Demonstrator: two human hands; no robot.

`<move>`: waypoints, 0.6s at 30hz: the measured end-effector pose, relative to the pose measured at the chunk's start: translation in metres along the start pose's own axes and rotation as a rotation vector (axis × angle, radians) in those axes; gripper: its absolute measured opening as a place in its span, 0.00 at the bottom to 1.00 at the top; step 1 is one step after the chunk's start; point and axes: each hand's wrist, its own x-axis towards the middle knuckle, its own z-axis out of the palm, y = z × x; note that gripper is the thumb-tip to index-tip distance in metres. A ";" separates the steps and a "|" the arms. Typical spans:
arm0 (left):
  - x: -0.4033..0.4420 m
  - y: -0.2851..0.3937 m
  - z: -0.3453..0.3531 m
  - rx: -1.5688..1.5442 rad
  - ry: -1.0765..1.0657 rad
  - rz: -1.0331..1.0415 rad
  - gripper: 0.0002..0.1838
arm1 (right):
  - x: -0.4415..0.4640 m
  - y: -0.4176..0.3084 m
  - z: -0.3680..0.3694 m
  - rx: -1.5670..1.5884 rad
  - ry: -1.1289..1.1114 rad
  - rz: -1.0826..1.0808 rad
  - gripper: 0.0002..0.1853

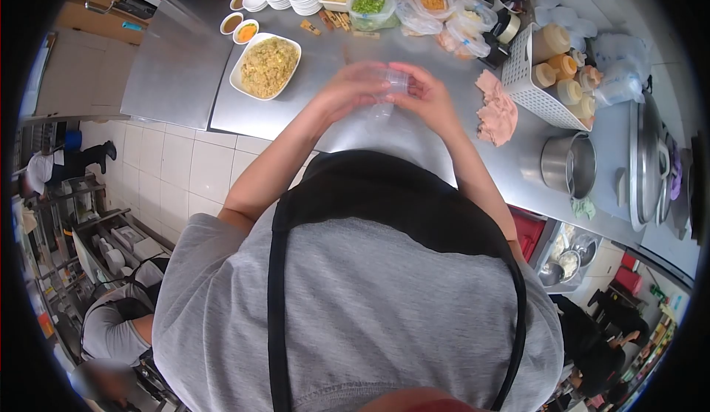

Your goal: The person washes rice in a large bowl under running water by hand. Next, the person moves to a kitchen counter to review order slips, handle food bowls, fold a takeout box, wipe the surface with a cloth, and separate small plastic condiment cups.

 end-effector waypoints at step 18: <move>-0.003 0.000 -0.001 0.046 0.043 0.071 0.21 | -0.002 -0.006 -0.006 -0.046 0.001 0.105 0.24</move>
